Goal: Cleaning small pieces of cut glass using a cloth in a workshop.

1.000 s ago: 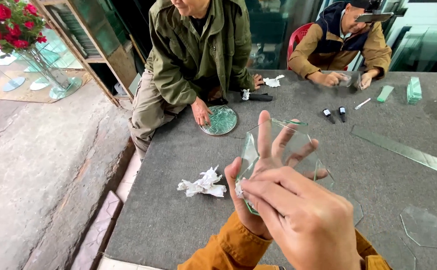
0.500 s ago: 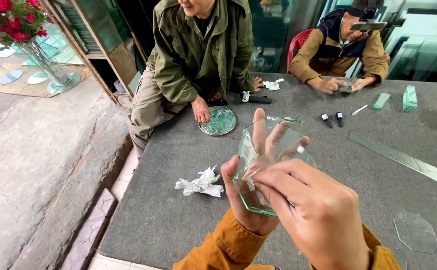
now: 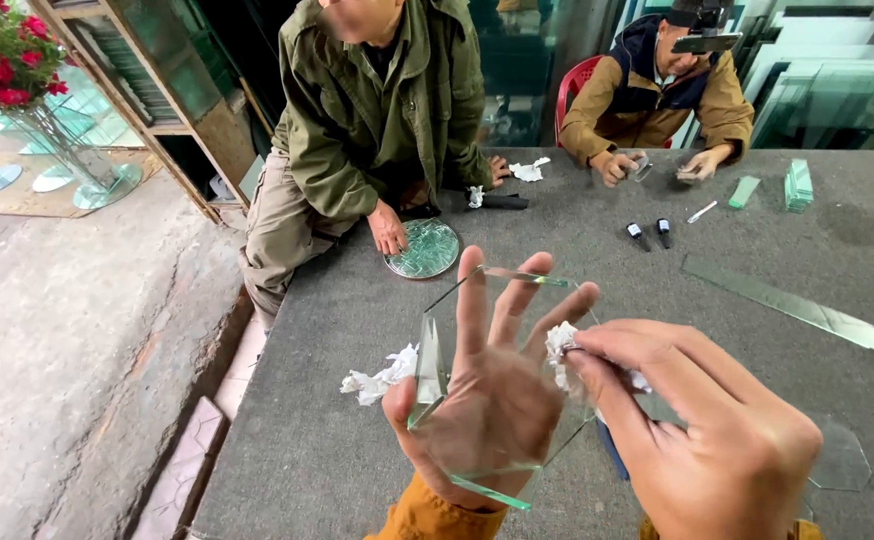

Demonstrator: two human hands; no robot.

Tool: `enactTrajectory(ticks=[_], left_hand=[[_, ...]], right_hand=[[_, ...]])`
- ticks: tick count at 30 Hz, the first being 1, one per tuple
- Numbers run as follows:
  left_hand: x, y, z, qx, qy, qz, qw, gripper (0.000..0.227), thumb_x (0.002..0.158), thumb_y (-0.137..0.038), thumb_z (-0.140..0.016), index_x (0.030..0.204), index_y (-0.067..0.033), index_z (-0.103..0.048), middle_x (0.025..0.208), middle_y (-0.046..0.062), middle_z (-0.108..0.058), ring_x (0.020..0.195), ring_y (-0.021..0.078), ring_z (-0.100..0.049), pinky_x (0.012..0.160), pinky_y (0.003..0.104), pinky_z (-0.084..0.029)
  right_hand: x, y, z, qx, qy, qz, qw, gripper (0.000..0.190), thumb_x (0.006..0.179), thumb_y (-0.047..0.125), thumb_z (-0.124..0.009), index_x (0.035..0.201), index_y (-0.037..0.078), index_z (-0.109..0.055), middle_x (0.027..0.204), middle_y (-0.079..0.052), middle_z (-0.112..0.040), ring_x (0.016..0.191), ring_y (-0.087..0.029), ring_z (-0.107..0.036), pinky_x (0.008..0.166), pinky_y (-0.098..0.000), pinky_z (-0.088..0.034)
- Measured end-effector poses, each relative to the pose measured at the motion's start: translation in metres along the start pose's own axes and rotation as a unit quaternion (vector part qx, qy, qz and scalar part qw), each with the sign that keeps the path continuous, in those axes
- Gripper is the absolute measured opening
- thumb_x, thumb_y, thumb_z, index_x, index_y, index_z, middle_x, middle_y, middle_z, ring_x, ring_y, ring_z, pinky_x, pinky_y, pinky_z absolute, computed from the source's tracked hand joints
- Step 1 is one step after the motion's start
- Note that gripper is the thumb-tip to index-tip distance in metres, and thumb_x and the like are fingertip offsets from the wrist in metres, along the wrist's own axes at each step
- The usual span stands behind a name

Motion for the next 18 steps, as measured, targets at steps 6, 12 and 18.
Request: enactTrajectory(ticks=[6, 12, 18], left_hand=[[-0.012, 0.009, 0.000, 0.089, 0.075, -0.002, 0.993, 0.123, 0.084, -0.063, -0.072, 0.181, -0.0223, -0.009, 0.189, 0.025, -0.006, 0.158, 0.0350, -0.038, 0.133, 0.056, -0.034], [-0.018, -0.005, -0.021, 0.216, 0.169, -0.057, 0.960, 0.099, 0.105, -0.067, -0.069, 0.182, -0.0243, -0.024, 0.186, 0.028, -0.017, 0.173, 0.0503, -0.021, 0.136, 0.072, -0.032], [-0.015, -0.032, -0.020, 0.290, 0.203, -0.030, 0.935, 0.076, 0.112, -0.073, -0.054, 0.178, -0.0361, -0.043, 0.180, 0.020, -0.021, 0.166, 0.0511, -0.029, 0.133, 0.072, -0.032]], right_hand=[[0.010, 0.011, -0.002, 0.028, -0.051, -0.015, 0.998, 0.012, 0.103, 0.002, -0.082, 0.092, 0.005, -0.078, 0.094, -0.006, -0.079, 0.084, -0.019, -0.075, 0.081, -0.0323, -0.058], [-0.012, -0.016, -0.008, 0.026, -0.087, -0.116, 0.989, 0.040, 0.102, 0.010, -0.088, 0.081, 0.008, -0.055, 0.075, 0.000, -0.060, 0.089, -0.019, -0.082, 0.073, -0.0317, -0.053], [-0.012, -0.030, 0.002, 0.043, -0.061, -0.148, 0.986, 0.027, 0.092, 0.009, -0.091, 0.082, 0.006, -0.066, 0.084, -0.007, -0.078, 0.070, -0.014, -0.068, 0.067, -0.0280, -0.051]])
Point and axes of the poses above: each hand's wrist, its own x-axis towards the middle knuckle, its own z-axis out of the back of the hand, y = z × x, the point moved 9 cm from there along x, towards the middle knuckle
